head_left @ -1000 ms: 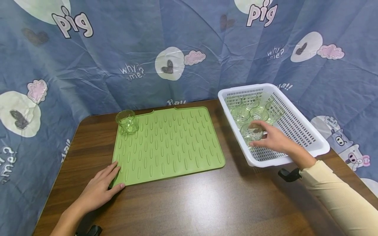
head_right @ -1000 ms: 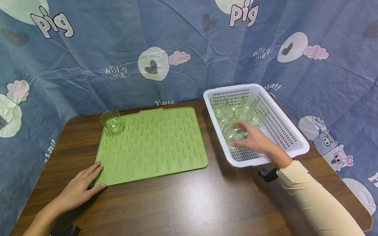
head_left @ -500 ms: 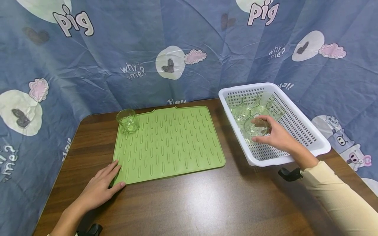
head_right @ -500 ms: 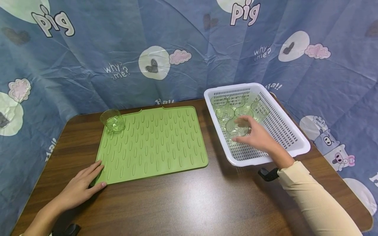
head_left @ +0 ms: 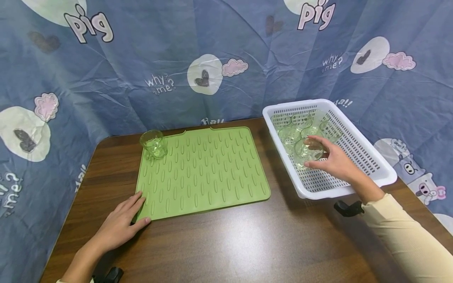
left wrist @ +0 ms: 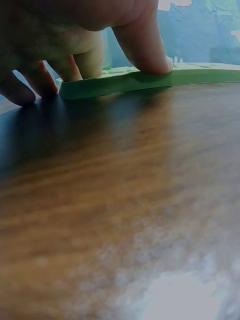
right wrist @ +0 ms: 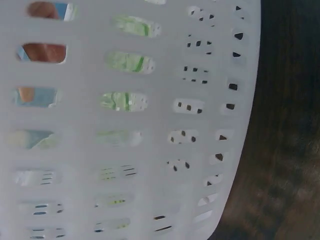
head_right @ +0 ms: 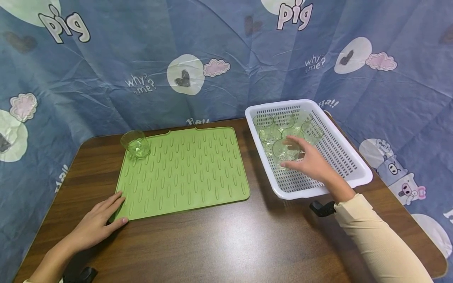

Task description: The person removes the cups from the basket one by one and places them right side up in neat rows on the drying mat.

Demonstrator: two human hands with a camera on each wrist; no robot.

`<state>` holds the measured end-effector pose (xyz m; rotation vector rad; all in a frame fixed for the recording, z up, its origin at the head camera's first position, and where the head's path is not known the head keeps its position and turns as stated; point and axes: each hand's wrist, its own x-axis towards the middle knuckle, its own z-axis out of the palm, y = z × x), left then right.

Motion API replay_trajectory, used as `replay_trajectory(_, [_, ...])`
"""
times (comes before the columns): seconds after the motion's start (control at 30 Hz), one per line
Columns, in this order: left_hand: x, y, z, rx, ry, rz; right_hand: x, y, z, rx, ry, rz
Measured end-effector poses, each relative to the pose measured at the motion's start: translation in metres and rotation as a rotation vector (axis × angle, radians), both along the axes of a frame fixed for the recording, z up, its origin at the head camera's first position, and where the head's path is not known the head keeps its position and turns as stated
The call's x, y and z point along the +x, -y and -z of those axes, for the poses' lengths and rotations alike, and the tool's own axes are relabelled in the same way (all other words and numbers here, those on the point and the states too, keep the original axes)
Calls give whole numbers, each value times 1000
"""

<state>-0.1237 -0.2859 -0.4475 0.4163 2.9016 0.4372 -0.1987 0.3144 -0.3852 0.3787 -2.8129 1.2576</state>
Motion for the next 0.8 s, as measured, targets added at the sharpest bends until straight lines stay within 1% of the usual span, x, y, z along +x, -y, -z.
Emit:
replay_trajectory(0.07, [1,0,0,1,0,-1,1,0,-3,-6,-6,14])
replay_trajectory(0.17, [1,0,-1,-2,1,-1,3,-2,-12,-9,-21,29])
replay_trajectory(0.33, [0,1,-1,1,3,0,5,-4,-38,-4,-54,62])
replay_trajectory(0.5, [0,1,0,-1,1,0,6,-5,-61,38,-80,105])
replay_trajectory(0.57, [1,0,0,-1,6,-1,6,-5,-67,53,-90,110])
replay_trajectory(0.8, [1,0,-1,2,3,-5,12,4,-83,52,-105,107])
